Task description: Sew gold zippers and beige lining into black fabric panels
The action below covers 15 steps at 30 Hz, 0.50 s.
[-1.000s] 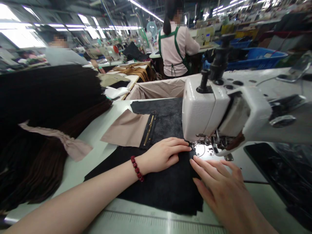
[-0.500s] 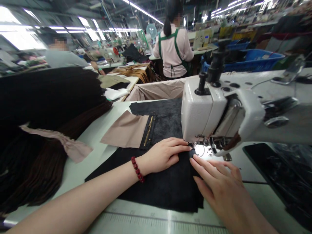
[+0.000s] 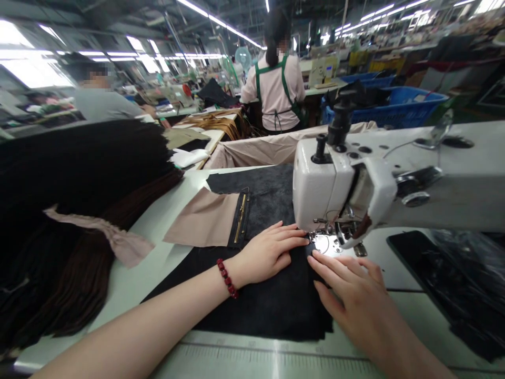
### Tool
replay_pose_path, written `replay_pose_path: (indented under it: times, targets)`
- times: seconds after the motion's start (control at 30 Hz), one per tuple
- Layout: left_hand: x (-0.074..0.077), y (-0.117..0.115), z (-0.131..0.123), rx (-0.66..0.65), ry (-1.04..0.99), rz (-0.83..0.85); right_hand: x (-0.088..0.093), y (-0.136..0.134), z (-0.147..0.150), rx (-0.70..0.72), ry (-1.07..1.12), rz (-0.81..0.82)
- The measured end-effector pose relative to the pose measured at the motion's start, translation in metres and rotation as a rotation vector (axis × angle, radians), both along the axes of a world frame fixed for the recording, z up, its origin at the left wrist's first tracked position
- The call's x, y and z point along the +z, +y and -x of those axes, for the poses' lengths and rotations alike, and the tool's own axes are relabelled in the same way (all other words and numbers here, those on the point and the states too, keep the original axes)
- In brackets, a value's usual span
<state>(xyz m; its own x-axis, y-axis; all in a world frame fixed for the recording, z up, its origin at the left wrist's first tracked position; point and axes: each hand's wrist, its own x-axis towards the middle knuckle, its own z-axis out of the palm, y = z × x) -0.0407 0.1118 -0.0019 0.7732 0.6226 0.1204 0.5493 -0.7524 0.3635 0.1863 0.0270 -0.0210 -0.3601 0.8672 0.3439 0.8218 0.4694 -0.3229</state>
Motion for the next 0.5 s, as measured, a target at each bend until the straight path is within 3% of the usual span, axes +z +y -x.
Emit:
replay_pose_path:
  times: [0.33, 0.5]
  targets:
    - [0.001, -0.003, -0.003, 0.040, 0.013, 0.004, 0.006, 0.003, -0.002, 0.036, 0.039, 0.005]
    - [0.013, -0.020, -0.011, 0.104, 0.083, -0.006, 0.043, -0.030, -0.008, 0.129, 0.276, 0.059]
